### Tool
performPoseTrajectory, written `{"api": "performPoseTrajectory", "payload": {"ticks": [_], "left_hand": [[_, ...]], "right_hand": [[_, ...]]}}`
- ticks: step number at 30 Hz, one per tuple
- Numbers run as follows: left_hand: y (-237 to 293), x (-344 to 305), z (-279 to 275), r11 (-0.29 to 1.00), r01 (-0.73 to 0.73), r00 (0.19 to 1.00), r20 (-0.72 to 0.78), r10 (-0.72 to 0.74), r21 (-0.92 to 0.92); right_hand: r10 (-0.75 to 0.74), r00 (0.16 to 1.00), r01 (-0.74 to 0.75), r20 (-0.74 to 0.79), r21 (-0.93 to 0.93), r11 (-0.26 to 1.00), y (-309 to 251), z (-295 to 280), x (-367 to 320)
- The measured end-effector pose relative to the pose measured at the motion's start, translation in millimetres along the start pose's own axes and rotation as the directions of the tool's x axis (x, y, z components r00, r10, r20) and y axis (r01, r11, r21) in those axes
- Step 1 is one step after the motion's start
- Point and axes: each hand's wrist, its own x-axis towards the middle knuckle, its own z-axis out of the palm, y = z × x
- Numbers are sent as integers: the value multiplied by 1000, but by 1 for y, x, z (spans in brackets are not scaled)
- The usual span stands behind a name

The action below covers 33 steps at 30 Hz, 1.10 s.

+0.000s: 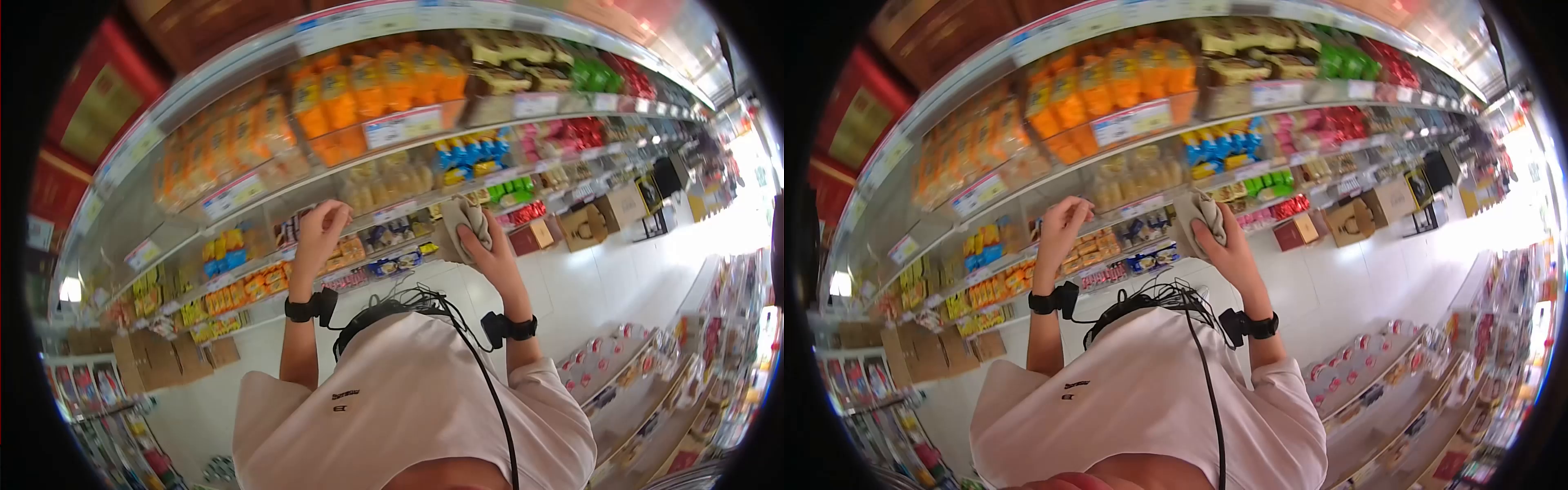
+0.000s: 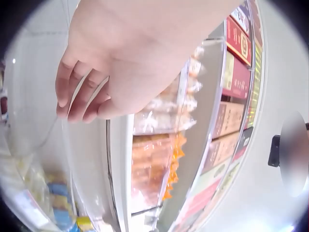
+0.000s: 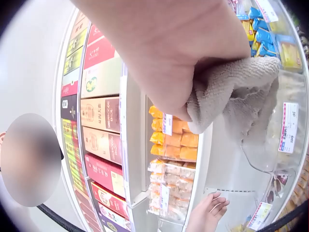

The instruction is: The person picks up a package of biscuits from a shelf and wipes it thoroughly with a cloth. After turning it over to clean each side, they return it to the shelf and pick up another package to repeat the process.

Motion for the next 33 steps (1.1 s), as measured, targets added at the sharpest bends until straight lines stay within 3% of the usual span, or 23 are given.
{"api": "performPoseTrajectory", "payload": {"ticks": [2, 3, 6, 9, 12, 17, 18, 21, 22, 25, 26, 30, 33], "left_hand": [[11, 12, -5, 991, -70, 989, 135, 54, 116], [28, 20, 91, 992, -114, 977, 187, 103, 49], [44, 47, 126, 980, -181, 927, 347, 142, 83], [41, 86, 176, 942, -323, 924, 243, 295, 85], [25, 134, 225, 947, -307, 939, 191, 285, 93], [2, 202, 293, 907, -241, 967, 11, 253, 346], [1, 214, 301, 885, -220, 970, -3, 242, 409], [8, 242, 315, 913, -231, 972, 109, 206, 335], [7, 245, 322, 890, -288, 957, 68, 283, 353], [9, 259, 330, 941, -110, 991, 103, 81, 321], [8, 259, 333, 958, -28, 999, 52, 14, 285], [14, 240, 324, 894, -309, 951, 89, 296, 324], [47, 193, 308, 885, -334, 943, 110, 315, 325]], "right_hand": [[6, 998, -6, -70, 10, 1000, -2, 20, -2], [14, 996, -17, -86, -37, 999, -2, -66, -12], [51, 991, -40, -127, 87, 995, 17, -80, -20], [81, 980, -58, -180, 130, 990, 29, -107, -29], [92, 971, -59, -221, 152, 987, 35, -137, -39], [57, 954, -6, -294, 173, 985, 47, -177, -50], [63, 951, -7, -304, 184, 983, 47, -184, -51], [87, 942, -18, -325, 209, 978, 46, -203, -57], [96, 941, -25, -325, 214, 977, 47, -208, -59], [118, 937, -46, -328, 220, 974, 49, -221, -60], [125, 936, -52, -328, 221, 974, 49, -224, -60], [170, 941, -116, -293, 194, 974, 59, -234, -56], [204, 934, -145, -293, 211, 967, 62, -233, -47]]}}
